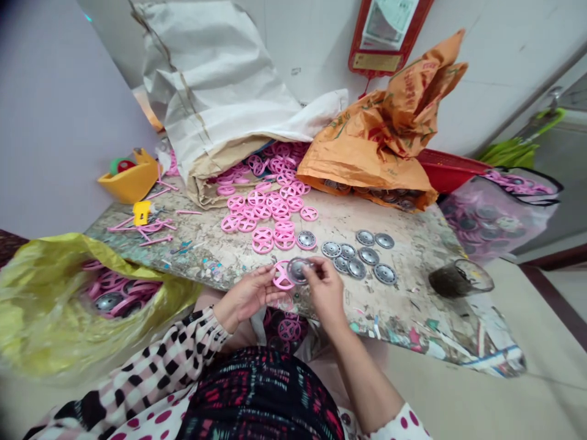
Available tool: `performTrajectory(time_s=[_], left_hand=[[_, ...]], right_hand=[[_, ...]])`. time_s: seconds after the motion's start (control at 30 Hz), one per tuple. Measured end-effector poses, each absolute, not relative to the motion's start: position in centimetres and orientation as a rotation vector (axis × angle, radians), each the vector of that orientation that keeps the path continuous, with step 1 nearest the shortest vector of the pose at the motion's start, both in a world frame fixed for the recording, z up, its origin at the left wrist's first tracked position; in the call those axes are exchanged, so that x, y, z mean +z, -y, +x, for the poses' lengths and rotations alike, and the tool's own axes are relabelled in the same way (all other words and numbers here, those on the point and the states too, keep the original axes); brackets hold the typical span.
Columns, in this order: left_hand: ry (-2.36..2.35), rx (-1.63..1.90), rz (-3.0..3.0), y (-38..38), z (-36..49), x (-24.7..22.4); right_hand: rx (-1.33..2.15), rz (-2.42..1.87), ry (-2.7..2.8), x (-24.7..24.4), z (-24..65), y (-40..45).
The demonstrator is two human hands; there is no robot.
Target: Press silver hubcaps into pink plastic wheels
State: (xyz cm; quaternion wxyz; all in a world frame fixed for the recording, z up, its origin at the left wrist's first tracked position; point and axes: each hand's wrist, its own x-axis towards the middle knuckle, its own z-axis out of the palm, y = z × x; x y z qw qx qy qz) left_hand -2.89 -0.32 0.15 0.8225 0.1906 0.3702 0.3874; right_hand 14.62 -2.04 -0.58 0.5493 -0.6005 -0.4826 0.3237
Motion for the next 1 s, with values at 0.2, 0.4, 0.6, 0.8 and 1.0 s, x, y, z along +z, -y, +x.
performTrajectory(time_s=[0.2, 0.4, 0.6, 0.8, 1.0], left_hand=[[-0.764, 0.858, 0.514, 1.8, -1.6, 0.4], [-0.812, 0.858, 0.646, 2.2, -1.2, 0.2], [-0.899, 0.836, 0.757, 2.6, -0.6, -0.1], [-1.085, 0.791, 1.09, 2.2, -1.6, -1.7], [-1.219, 0.809, 1.021, 1.1, -2.3, -2.2]], right_hand=[[0.52, -1.492, 1.434, -0.8, 11.7, 4.5], [0.833, -1.517, 1.436, -1.0, 12.9, 4.6], [0.892, -1.488, 1.298, -1.7, 12.7, 4.9], [1.048, -1.536, 1.461, -3.2, 14.1, 6.6], [0.668, -1.699, 1.905, -3.0, 15.1, 7.6]])
